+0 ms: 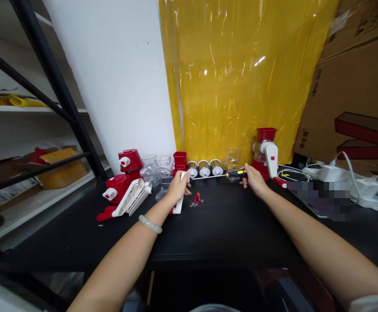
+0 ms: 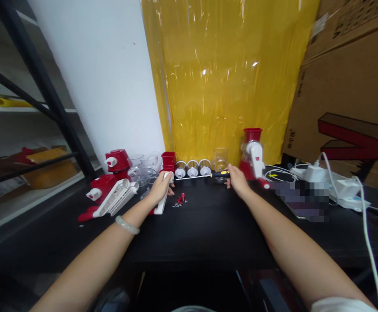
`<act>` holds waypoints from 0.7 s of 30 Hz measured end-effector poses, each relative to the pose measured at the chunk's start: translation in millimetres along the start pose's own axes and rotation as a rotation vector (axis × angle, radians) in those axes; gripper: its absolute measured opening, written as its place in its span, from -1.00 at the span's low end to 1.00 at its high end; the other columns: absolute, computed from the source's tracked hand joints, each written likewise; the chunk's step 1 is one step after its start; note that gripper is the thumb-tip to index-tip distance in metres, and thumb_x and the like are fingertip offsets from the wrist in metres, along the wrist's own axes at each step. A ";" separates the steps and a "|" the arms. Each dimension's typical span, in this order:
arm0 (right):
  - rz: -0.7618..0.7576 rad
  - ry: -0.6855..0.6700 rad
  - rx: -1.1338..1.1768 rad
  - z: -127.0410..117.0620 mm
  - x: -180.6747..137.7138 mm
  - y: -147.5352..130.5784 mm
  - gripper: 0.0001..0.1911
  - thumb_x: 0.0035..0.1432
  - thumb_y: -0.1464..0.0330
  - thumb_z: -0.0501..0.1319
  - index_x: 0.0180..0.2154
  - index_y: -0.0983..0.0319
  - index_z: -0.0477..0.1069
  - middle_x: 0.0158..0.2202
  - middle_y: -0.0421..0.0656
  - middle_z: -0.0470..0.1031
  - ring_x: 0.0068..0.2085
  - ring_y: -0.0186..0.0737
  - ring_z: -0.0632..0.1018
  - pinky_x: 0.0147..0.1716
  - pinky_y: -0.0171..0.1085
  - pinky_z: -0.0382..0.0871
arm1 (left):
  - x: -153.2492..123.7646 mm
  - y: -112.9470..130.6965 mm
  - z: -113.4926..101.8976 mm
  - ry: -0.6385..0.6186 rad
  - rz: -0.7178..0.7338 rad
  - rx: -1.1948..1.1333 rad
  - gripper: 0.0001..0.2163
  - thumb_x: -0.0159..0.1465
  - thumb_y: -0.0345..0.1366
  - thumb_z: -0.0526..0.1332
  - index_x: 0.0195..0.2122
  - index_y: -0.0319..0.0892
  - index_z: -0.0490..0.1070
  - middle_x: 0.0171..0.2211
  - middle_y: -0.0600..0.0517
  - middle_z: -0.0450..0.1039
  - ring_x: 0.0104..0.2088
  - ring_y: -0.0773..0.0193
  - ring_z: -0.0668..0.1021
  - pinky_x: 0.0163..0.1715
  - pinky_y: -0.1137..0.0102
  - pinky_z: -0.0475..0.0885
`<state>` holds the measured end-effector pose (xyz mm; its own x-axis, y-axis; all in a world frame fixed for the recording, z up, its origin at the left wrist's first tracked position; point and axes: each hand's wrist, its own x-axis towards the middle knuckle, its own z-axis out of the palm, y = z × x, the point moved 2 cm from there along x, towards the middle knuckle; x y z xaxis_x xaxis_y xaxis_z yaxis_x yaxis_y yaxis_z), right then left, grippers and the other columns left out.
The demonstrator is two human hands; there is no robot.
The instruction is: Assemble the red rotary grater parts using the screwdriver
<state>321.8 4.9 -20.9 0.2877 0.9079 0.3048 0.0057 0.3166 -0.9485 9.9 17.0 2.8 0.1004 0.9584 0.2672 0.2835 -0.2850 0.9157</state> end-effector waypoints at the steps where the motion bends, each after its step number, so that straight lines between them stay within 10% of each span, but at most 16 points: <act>1: 0.028 0.007 0.029 0.0 0.7 -0.1 -0.63 0.16 -0.02 0.11 -0.36 0.15 0.34 -0.72 -0.30 0.29 -0.70 -0.28 0.35 -0.58 -0.22 0.39 | 0.2 0.2 -0.2 0.001 -0.003 -0.004 -0.71 0.34 0.02 0.06 -0.17 -0.10 0.23 -0.54 0.15 0.41 -0.70 0.35 0.51 -0.70 0.50 0.40; 7: 0.050 -0.004 0.167 -0.5 3.9 -1.5 -0.82 0.03 0.20 0.22 -0.37 0.17 0.36 -0.57 -0.26 0.42 -0.60 -0.29 0.45 -0.59 -0.27 0.39 | 2.3 0.4 -1.1 -0.004 0.008 -0.045 -0.69 0.33 0.04 0.08 -0.17 -0.12 0.23 -0.54 0.14 0.41 -0.72 0.34 0.50 -0.71 0.50 0.37; 15: -0.030 -0.003 0.045 0.3 -0.3 -0.7 -0.55 0.06 -0.10 0.20 -0.39 0.15 0.33 -0.80 -0.36 0.16 -0.73 -0.31 0.27 -0.64 -0.27 0.29 | 2.5 4.1 -2.4 -0.009 -0.001 -0.086 -0.68 0.32 0.05 0.07 -0.17 -0.11 0.22 -0.55 0.16 0.40 -0.72 0.36 0.49 -0.72 0.51 0.36; 21: 0.041 -0.017 0.164 1.4 -1.1 -7.1 -0.82 0.02 0.21 0.23 -0.35 0.15 0.34 -0.62 -0.30 0.35 -0.63 -0.31 0.39 -0.51 -0.24 0.40 | 3.2 4.3 -2.9 -0.011 0.007 -0.087 -0.66 0.30 0.08 0.08 -0.18 -0.11 0.22 -0.56 0.17 0.40 -0.73 0.37 0.48 -0.72 0.52 0.36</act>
<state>320.1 2.0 -14.4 0.2679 0.9252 0.2686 -0.1628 0.3183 -0.9339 8.7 18.8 8.4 0.1127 0.9561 0.2704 0.1993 -0.2884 0.9365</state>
